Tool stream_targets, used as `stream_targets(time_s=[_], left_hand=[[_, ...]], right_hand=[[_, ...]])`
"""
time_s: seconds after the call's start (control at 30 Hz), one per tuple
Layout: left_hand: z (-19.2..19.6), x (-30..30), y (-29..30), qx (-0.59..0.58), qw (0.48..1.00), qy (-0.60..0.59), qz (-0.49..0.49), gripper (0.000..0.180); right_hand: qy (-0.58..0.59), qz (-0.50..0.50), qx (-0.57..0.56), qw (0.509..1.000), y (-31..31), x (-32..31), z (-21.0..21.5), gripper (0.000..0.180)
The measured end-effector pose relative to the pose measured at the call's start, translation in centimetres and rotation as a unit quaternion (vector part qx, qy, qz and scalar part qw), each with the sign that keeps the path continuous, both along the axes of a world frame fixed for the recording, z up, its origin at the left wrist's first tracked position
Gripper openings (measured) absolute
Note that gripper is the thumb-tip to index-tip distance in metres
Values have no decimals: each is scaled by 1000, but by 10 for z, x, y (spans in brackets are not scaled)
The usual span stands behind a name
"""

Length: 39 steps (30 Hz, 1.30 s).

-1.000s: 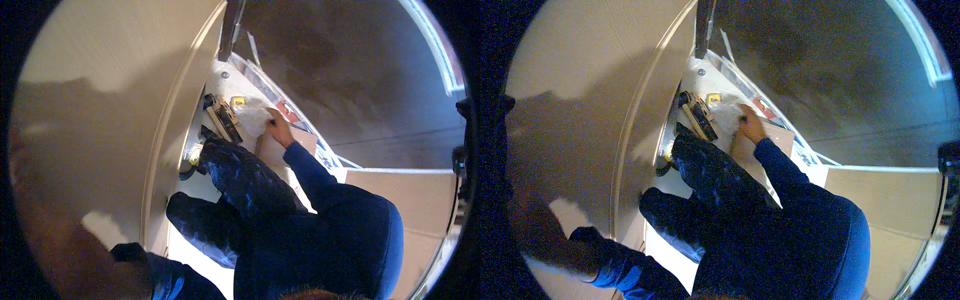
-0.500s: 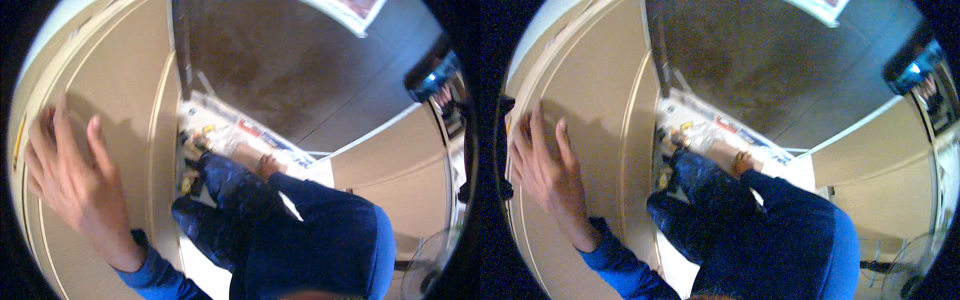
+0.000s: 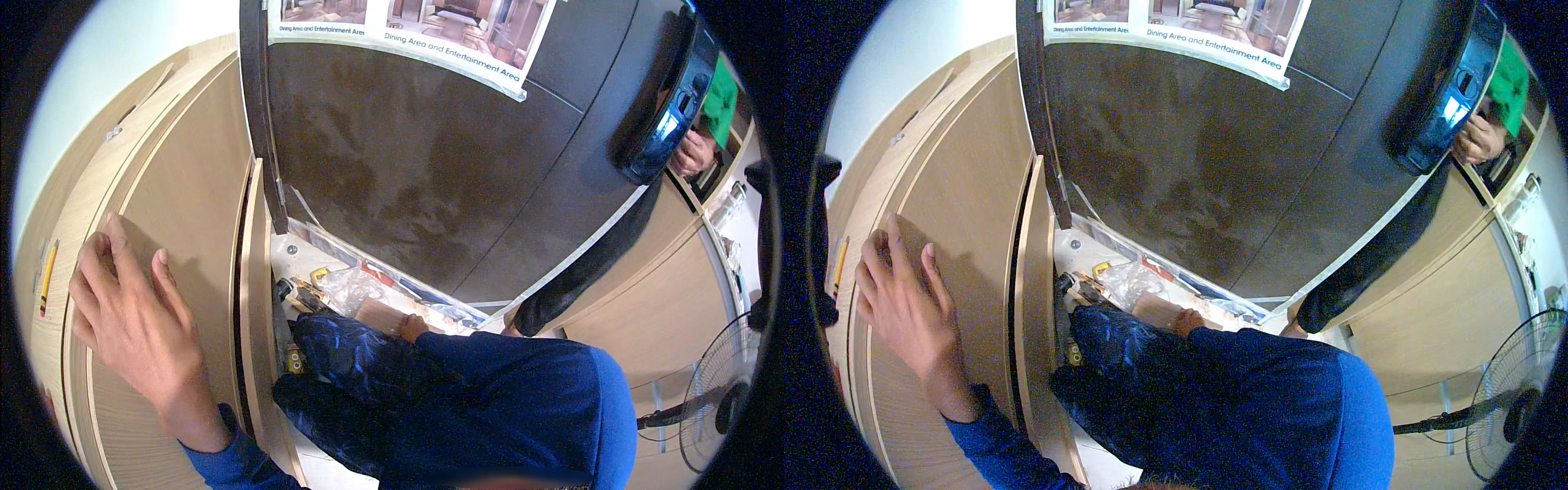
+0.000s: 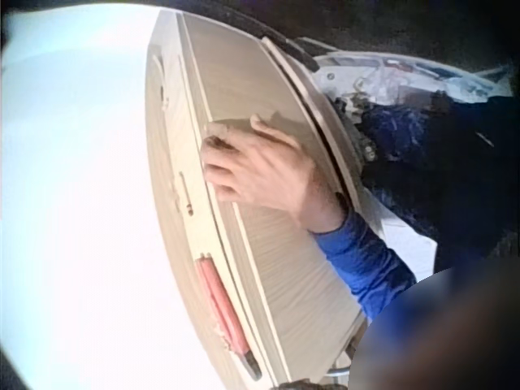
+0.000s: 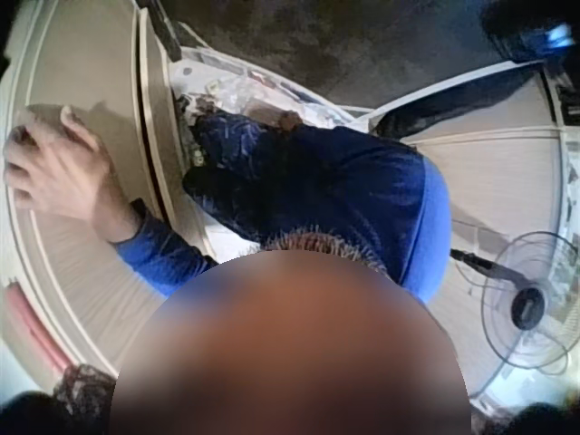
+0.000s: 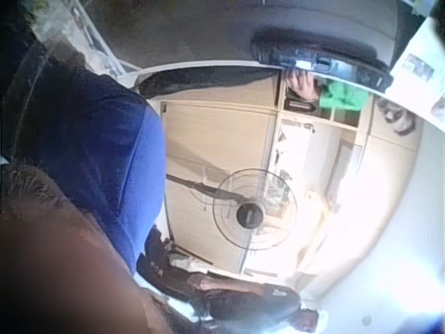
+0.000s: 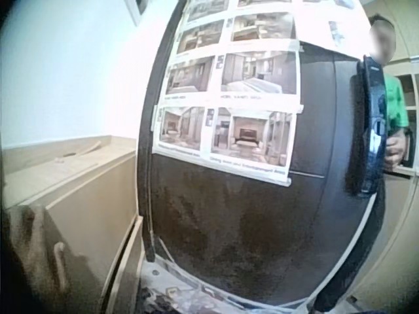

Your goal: The person assembles a light-colored wooden cabinet by attaching a curved front panel and installing a pull-down shelf. They use a screwdriver to secure the shelf brackets and test the shelf's movement.

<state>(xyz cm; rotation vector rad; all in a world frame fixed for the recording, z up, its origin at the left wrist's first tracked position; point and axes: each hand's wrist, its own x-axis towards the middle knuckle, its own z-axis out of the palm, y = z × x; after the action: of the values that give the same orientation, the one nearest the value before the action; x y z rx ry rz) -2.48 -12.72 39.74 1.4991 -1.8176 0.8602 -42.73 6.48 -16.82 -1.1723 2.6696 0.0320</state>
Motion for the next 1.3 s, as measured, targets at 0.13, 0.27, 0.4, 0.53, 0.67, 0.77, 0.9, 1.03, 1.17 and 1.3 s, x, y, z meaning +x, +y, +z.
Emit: stream_targets(time_s=[0.13,0.27,0.4,0.53,0.67,0.77,0.9,1.03,1.17,1.3], left_hand=[[2,-2,-2,-11,999,-20,23,55],[7,-5,-17,4,999,-26,29,56],[9,-6,-28,6,1000,-18,-4,54],[-3,12,-38,5,999,9,-32,53],[-24,42,-56,-11,996,37,-78,47],[-33,61,-71,-36,994,57,-86,46],[-37,85,-91,-55,990,63,-110,44],[-45,117,-114,-44,988,70,-127,43],[-55,139,-131,-48,985,80,-148,44],[-61,158,-160,-19,985,76,-155,47]], right_hand=[[-8,-11,9,1000,-2,12,8,48],[-15,-30,17,999,-5,27,16,50],[-14,-68,19,997,-3,43,35,51],[-13,-127,-8,992,-25,60,87,53],[-289,-78,-305,904,-95,100,164,57],[-423,56,-360,830,-163,170,211,52],[-632,110,-368,674,-248,303,235,62],[-645,85,-441,619,-302,399,220,67],[-633,65,-436,637,-321,419,210,65],[-572,82,-391,716,-337,412,223,50]])
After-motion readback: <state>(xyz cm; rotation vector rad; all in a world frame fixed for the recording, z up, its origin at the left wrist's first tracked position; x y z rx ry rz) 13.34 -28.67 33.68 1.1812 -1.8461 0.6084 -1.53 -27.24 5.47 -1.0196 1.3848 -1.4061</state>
